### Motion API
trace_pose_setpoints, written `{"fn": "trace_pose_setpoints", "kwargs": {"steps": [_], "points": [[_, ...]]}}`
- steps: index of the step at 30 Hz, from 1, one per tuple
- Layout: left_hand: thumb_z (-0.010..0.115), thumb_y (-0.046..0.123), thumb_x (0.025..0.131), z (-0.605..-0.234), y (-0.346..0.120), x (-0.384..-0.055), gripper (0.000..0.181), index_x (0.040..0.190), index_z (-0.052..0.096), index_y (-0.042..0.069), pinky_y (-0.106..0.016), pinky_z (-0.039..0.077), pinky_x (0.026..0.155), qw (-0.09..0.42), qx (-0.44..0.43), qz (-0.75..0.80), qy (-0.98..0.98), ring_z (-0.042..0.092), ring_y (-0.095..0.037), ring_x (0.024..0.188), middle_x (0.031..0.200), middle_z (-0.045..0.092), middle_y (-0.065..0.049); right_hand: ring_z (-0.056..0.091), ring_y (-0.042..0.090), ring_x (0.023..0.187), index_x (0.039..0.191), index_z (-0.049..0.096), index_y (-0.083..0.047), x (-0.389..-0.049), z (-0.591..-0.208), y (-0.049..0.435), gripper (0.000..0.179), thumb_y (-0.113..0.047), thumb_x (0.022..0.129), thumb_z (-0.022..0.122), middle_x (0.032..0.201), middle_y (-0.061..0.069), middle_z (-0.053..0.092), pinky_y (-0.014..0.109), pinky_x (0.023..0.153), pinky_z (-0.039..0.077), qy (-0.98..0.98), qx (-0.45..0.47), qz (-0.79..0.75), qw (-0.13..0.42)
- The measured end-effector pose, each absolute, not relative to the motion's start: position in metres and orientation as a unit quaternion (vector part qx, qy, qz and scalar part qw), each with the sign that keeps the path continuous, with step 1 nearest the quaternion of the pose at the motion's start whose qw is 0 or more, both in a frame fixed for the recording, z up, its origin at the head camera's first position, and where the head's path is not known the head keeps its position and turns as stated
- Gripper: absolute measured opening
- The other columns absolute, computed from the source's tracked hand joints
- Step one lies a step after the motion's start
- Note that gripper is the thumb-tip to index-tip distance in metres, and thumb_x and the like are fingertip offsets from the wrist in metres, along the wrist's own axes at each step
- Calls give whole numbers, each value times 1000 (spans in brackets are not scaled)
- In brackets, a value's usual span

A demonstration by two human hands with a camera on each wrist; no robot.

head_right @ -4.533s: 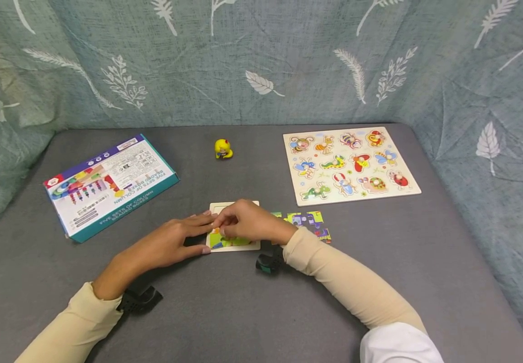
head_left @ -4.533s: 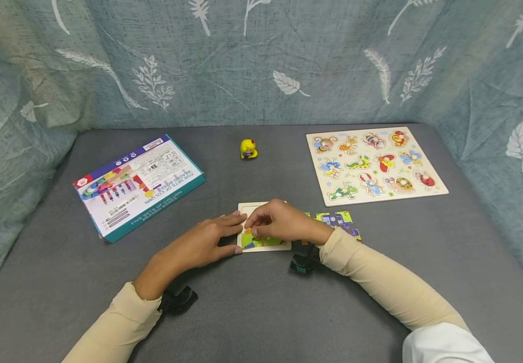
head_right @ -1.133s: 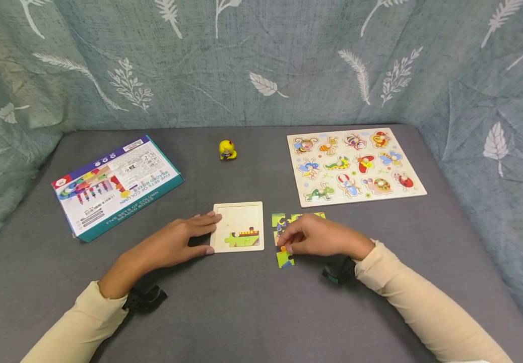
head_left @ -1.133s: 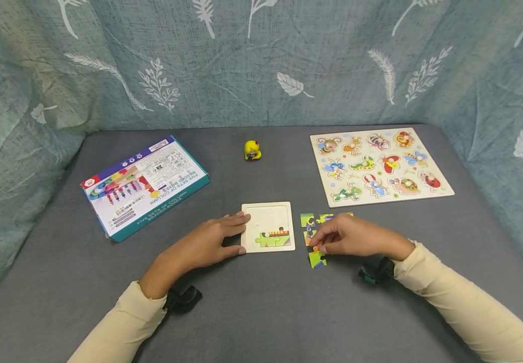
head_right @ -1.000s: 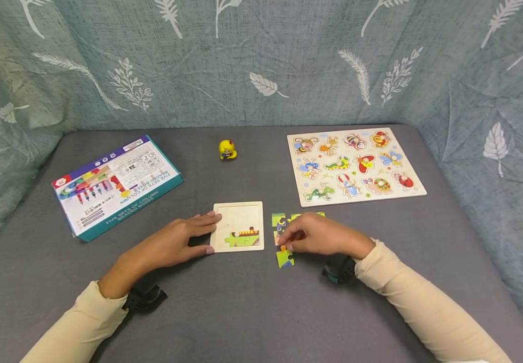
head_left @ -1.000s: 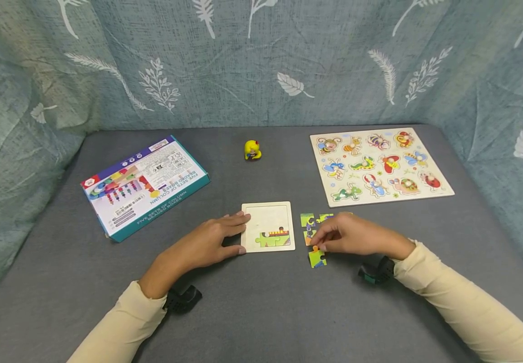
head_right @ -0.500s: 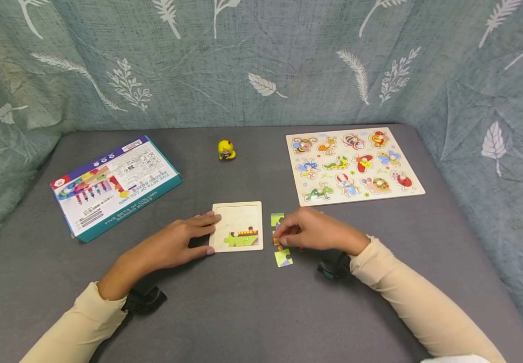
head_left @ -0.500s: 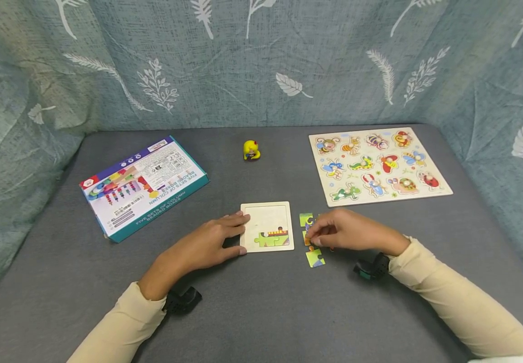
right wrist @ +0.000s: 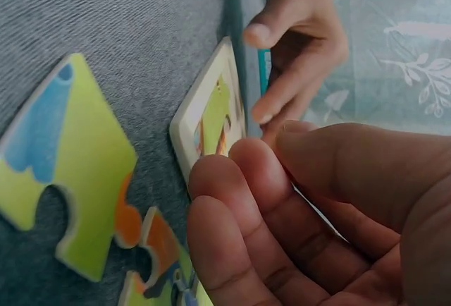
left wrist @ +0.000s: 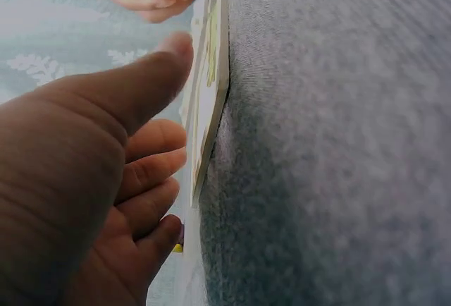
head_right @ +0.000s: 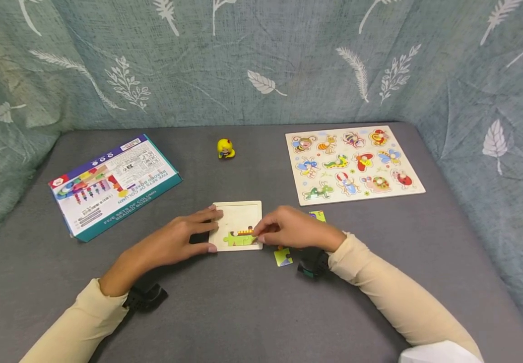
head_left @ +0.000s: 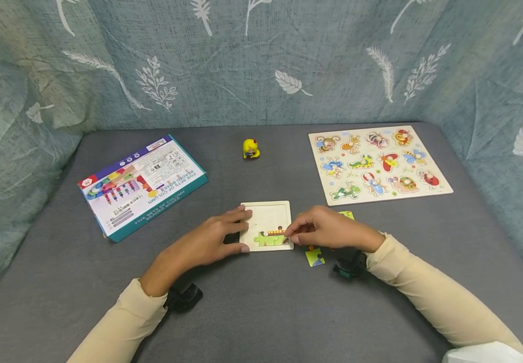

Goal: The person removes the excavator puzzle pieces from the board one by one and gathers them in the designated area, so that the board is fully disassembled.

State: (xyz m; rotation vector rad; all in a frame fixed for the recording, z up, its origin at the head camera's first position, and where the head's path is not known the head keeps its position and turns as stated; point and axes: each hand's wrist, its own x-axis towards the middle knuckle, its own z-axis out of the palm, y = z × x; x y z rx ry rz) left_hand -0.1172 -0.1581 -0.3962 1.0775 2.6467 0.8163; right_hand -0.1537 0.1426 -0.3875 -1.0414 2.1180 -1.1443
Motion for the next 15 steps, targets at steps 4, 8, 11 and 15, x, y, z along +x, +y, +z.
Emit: {"fn": "trace_pose_setpoints", "kwargs": {"steps": [4,8,11,15], "points": [[75,23,88,-396,-154,-120,51,129,61,-3,-47,32,109,87,371,271,884,31,-31,140,148,43,-14,62,7,77,111,71,1,-154,-386,140,20,-3,92,65,94,2,71,26,67,53,772,-390,-432,255],[74,24,88,-398,-151,-123,51,129,60,-3,-48,33,109,97,374,270,882,31,-31,140,149,42,-14,64,8,82,113,70,0,-156,-386,135,21,-3,93,65,95,2,72,27,72,54,774,-384,-435,253],[75,23,88,-399,-151,-123,52,130,60,-4,-48,33,108,104,371,276,881,30,-31,140,149,41,-15,65,8,85,115,70,-2,-158,-388,129,22,-5,93,65,98,2,72,27,75,54,774,-377,-438,260],[75,22,88,-401,-152,-124,51,129,60,-4,-47,34,108,106,368,283,879,30,-30,140,148,42,-14,66,9,89,116,69,-1,-160,-390,120,24,-5,93,65,102,3,71,27,77,54,768,-378,-444,265]]}}
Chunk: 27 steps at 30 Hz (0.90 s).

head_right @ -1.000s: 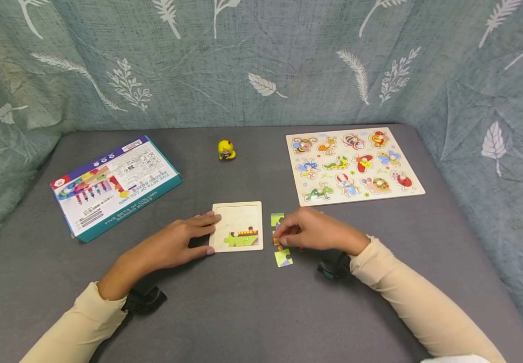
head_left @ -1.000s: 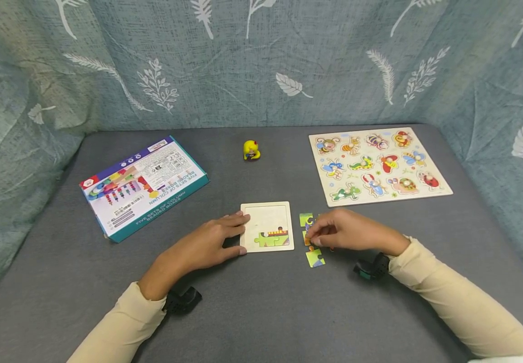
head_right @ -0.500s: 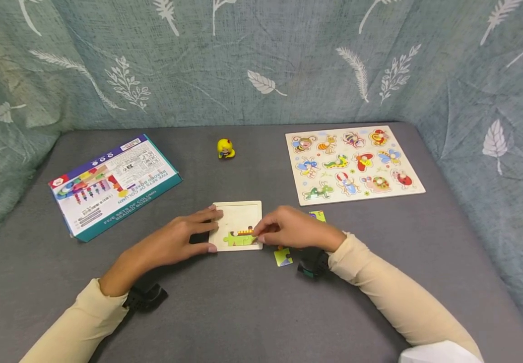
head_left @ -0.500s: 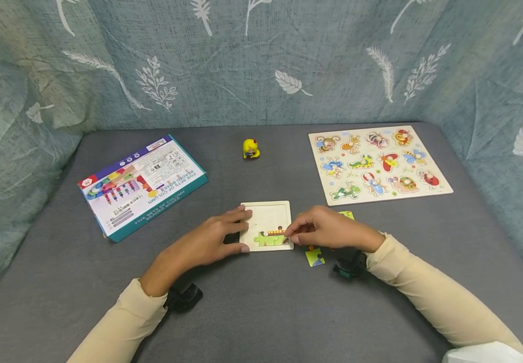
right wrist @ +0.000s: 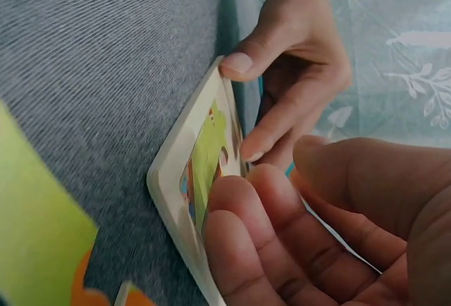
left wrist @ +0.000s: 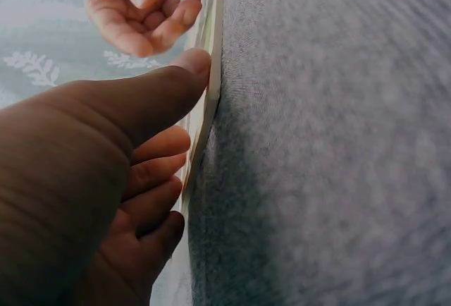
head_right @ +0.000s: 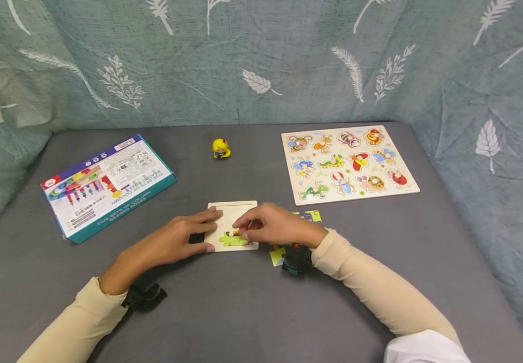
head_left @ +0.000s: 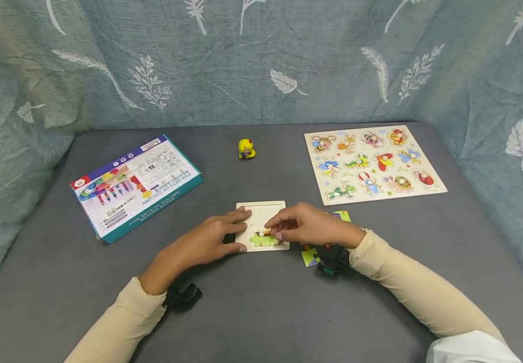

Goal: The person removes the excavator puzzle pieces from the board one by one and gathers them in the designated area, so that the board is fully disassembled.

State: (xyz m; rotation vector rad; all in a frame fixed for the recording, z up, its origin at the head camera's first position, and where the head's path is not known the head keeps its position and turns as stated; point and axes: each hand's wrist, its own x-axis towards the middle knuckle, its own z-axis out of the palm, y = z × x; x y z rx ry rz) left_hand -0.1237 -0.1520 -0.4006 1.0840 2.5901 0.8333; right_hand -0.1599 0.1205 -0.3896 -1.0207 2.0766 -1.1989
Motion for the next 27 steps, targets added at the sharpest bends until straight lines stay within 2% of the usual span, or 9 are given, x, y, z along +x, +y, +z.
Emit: {"fn": "trace_pose_setpoints", "kwargs": {"steps": [15,21,27], "points": [[74,23,89,-397,-152,-123,52,131,59,-3,-46,32,109,123,359,271,885,30,-30,140,149,41,-14,66,9,86,113,70,2,-164,-397,103,21,-1,92,65,99,5,71,27,76,55,762,-385,-454,256],[74,22,89,-398,-153,-123,52,131,58,-4,-47,31,110,125,357,270,885,31,-30,140,148,42,-15,66,9,83,111,71,0,-165,-395,102,20,-3,92,65,107,7,71,28,73,55,766,-384,-449,253],[73,23,89,-397,-152,-123,53,131,58,-4,-46,32,110,125,355,268,887,31,-30,140,148,42,-15,67,9,87,110,71,-1,-167,-393,100,19,-2,92,65,107,6,71,27,76,55,771,-380,-441,257]]}}
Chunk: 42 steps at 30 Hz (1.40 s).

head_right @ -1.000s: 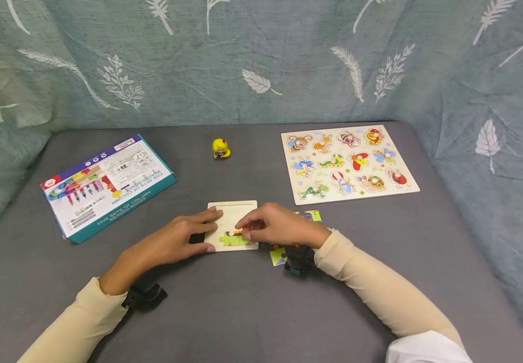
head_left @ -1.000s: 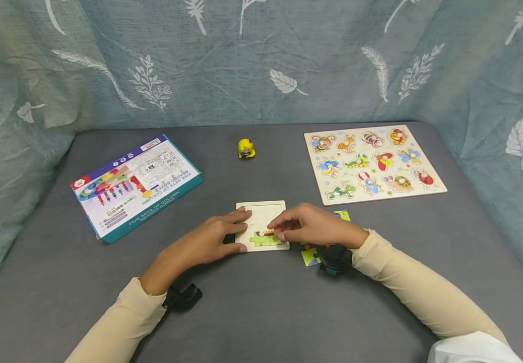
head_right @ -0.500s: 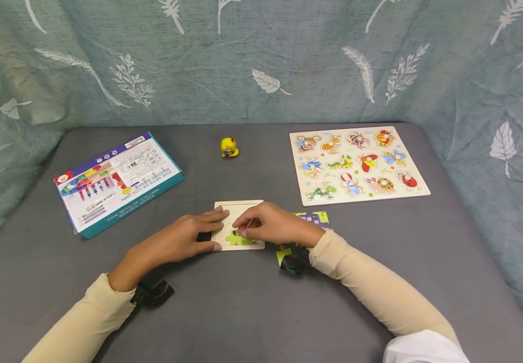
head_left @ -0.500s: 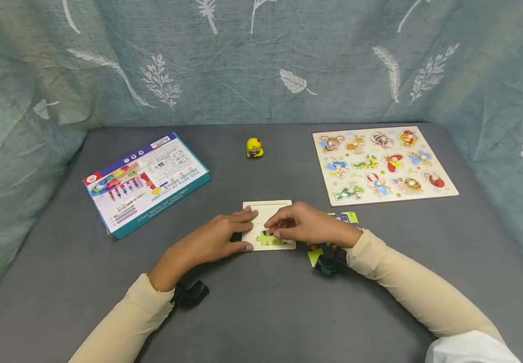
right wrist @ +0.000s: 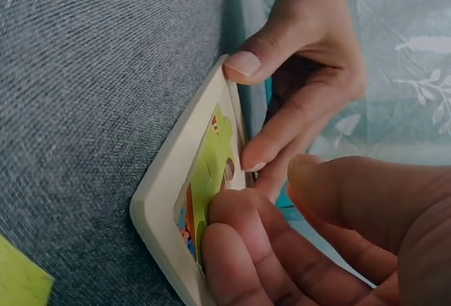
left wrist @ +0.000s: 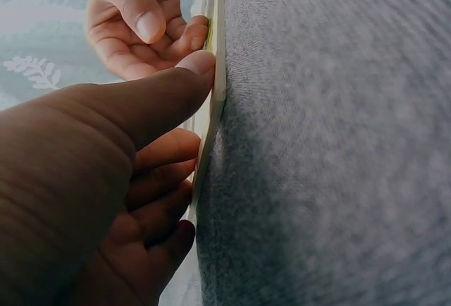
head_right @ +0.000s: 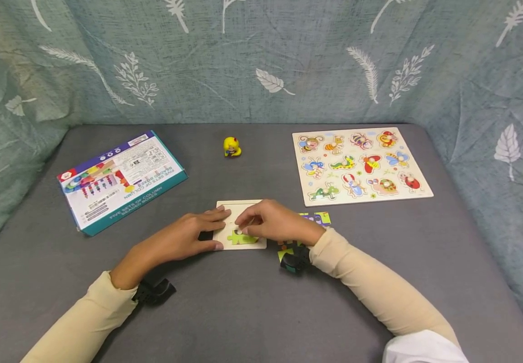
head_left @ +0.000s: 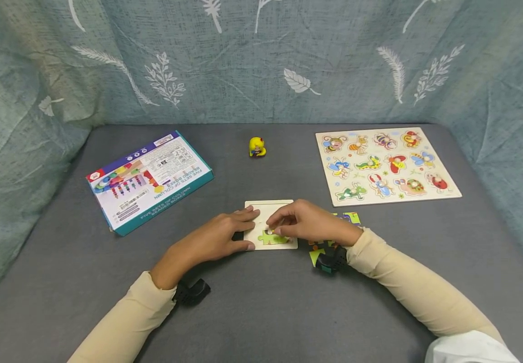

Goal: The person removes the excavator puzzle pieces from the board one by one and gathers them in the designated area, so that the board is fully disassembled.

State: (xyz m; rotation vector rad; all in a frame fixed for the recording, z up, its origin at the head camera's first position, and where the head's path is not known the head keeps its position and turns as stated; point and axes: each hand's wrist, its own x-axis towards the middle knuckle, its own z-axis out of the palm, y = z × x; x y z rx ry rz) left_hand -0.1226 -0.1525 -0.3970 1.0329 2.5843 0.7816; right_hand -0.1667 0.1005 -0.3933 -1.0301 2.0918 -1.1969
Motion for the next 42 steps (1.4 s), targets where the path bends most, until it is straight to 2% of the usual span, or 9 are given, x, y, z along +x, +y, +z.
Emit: {"fn": "trace_pose_setpoints", "kwargs": {"steps": [9,23,28,37,42], "points": [[73,24,89,-397,-151,-121,53,131,59,-4,-47,31,110,126,353,267,888,32,-30,139,148,42,-15,64,9,76,107,72,-3,-166,-393,100,17,-3,92,66,97,1,72,27,67,54,784,-374,-430,244],[73,24,89,-396,-150,-122,52,131,59,-3,-47,31,110,123,355,264,888,31,-30,140,148,42,-14,63,7,78,105,72,-3,-166,-390,98,15,-3,91,66,94,0,70,25,71,53,790,-380,-413,245],[74,23,89,-396,-150,-122,51,130,59,-3,-47,31,110,122,354,266,889,32,-30,140,148,43,-14,64,9,83,108,69,0,-165,-389,98,16,-1,93,64,95,2,69,26,74,53,782,-377,-425,254],[74,24,89,-397,-152,-121,52,131,59,-3,-46,31,110,123,351,269,889,32,-30,140,148,43,-14,61,12,78,118,62,2,-161,-391,94,24,4,95,56,98,6,65,27,68,52,784,-353,-430,277],[73,24,89,-396,-153,-121,52,131,59,-3,-46,31,110,119,356,270,887,32,-29,139,147,43,-13,58,10,72,120,61,2,-161,-389,92,26,5,95,55,96,6,64,25,63,50,786,-360,-422,273]]}}
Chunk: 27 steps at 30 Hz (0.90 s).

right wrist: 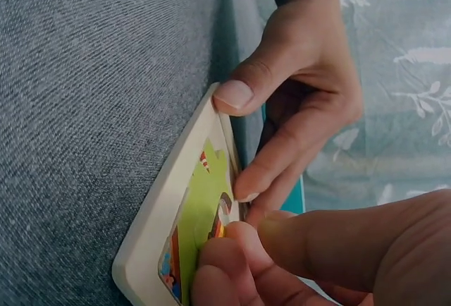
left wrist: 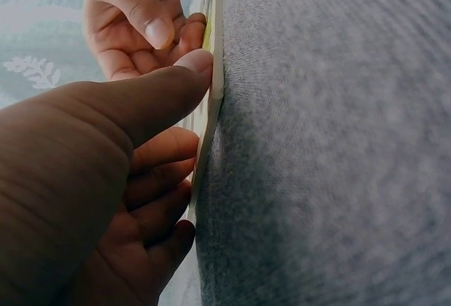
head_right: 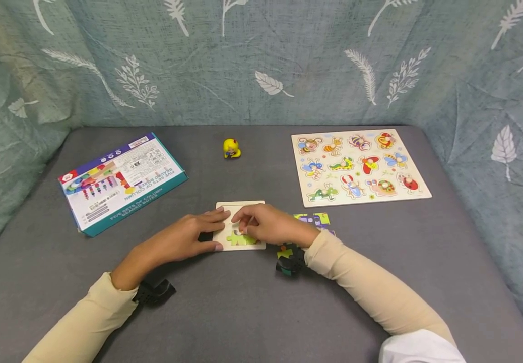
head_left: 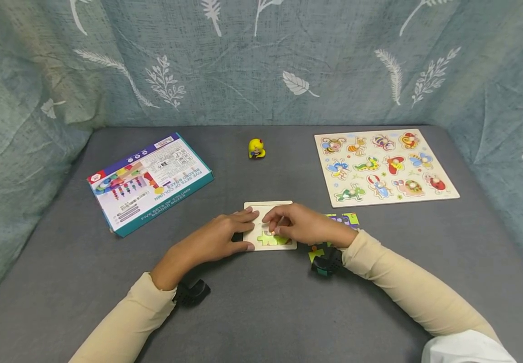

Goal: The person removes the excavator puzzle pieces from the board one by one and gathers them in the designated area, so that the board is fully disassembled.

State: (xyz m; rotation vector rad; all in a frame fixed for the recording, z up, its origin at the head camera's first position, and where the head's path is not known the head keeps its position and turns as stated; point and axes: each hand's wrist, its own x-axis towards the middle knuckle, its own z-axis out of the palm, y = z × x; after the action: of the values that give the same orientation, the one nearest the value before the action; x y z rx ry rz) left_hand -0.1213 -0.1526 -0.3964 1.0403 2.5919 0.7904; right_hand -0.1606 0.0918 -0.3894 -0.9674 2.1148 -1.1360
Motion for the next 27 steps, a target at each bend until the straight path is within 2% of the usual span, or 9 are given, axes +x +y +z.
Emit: {"fn": "trace_pose_setpoints", "kwargs": {"steps": [6,12,18,27], "points": [[73,25,89,-397,-152,-121,54,132,57,-4,-47,30,111,124,355,276,885,31,-29,140,148,42,-13,51,8,70,116,64,2,-160,-392,89,25,7,93,55,89,3,60,23,64,45,783,-373,-428,256],[73,24,89,-398,-153,-122,53,131,58,-4,-47,30,111,122,354,274,886,31,-29,140,148,42,-14,54,8,78,113,67,1,-159,-395,89,22,5,92,61,93,4,61,23,71,48,793,-385,-413,230],[74,23,89,-397,-153,-121,52,130,59,-5,-47,31,110,118,353,271,888,33,-30,139,147,44,-14,52,8,77,107,72,-4,-159,-396,87,17,-1,92,65,92,0,61,25,70,48,812,-396,-379,203],[74,23,88,-396,-151,-121,52,130,59,-5,-47,31,110,117,352,274,887,33,-30,139,147,44,-14,55,7,79,106,72,-4,-158,-389,88,16,-2,92,66,93,1,65,24,73,49,813,-392,-373,216]]}}
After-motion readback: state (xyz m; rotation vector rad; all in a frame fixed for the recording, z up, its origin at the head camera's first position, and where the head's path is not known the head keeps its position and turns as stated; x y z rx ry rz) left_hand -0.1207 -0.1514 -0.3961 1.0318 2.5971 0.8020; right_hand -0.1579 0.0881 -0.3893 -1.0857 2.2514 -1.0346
